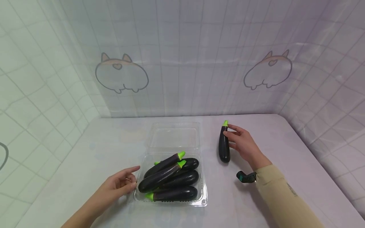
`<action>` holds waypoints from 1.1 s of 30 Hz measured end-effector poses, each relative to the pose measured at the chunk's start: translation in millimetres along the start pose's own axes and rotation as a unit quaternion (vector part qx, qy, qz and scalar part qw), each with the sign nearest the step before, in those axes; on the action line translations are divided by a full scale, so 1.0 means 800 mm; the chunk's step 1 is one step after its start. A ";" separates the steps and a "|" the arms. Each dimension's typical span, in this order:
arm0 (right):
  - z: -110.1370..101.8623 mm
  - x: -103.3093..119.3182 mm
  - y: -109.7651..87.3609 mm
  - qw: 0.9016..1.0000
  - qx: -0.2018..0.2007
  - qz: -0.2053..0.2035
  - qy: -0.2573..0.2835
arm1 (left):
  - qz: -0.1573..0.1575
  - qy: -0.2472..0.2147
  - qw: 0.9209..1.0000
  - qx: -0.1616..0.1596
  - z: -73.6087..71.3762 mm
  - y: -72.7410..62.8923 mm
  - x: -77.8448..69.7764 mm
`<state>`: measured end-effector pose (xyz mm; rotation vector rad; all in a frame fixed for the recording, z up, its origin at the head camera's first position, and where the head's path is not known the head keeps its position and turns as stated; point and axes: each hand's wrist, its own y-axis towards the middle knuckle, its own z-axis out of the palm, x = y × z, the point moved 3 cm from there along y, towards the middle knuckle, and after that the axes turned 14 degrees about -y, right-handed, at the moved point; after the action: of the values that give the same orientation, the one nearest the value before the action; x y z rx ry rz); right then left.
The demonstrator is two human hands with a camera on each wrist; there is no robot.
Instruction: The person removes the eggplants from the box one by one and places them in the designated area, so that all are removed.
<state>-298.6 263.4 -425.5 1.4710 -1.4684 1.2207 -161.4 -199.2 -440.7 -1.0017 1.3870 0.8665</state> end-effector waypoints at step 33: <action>0.011 -0.010 0.064 0.987 -0.011 0.093 -0.129 | -0.012 -0.005 1.000 0.003 -0.005 0.002 0.001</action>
<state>-347.2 252.3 -442.3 1.5510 -1.8214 1.1493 -164.4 -202.2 -441.3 -1.0055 1.3650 0.8473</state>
